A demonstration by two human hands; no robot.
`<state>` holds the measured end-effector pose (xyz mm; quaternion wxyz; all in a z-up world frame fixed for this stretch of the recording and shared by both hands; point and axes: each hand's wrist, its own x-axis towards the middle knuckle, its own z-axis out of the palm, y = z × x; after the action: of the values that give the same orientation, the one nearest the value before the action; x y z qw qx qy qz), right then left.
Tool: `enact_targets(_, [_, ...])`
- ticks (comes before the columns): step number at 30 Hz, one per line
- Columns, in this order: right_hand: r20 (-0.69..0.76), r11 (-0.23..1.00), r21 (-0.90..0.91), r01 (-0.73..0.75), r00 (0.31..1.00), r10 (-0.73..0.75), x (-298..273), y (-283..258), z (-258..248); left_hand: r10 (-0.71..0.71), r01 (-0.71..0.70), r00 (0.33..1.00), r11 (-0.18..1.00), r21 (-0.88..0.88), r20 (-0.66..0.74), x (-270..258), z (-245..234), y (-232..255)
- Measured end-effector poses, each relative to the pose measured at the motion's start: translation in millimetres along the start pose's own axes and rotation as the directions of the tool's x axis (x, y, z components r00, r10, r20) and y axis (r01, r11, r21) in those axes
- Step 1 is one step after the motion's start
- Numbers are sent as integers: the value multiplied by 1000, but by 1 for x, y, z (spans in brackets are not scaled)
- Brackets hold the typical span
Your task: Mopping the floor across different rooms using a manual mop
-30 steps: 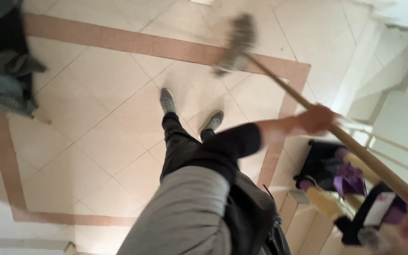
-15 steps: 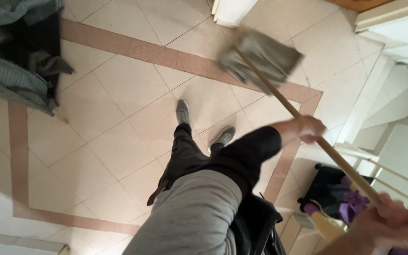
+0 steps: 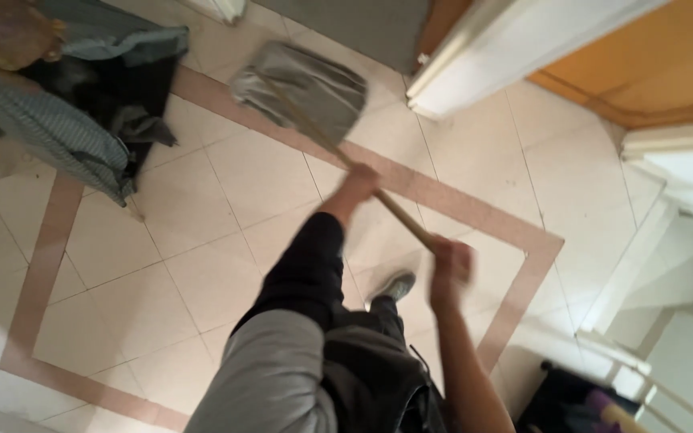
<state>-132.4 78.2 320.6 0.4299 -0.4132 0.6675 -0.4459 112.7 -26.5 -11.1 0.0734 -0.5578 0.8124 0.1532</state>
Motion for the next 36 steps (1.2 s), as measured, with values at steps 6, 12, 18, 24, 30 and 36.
enact_targets(6, [314, 813, 511, -281, 941, 128, 18, -55, 159, -331, 316, 937, 940, -131, -111, -79, -152, -95])
enact_targets(12, [143, 963, 213, -167, 980, 138, 6, -85, 83, -391, 366, 919, 895, -255, -53, -40, -116, -60])
enact_targets(18, [-25, 895, 441, -71, 996, 91, 17, -33, -63, 63, -115, 988, 908, -403, -139, -19, -105, 88])
enact_targets(24, [10, 760, -618, 199, 969, -246, -9, -38, -318, 310, -264, 947, 899, -349, 83, 5, -135, 356])
enact_targets(30, [-159, 185, -979, -90, 903, -400, -113, -120, -502, 640, -284, 703, 652, -703, 310, -19, -254, 605])
enact_targets(36, [-670, 709, -502, -496, 741, 45, -181, -141, -530, 835, -465, 381, 545, -698, 398, -53, -295, 743])
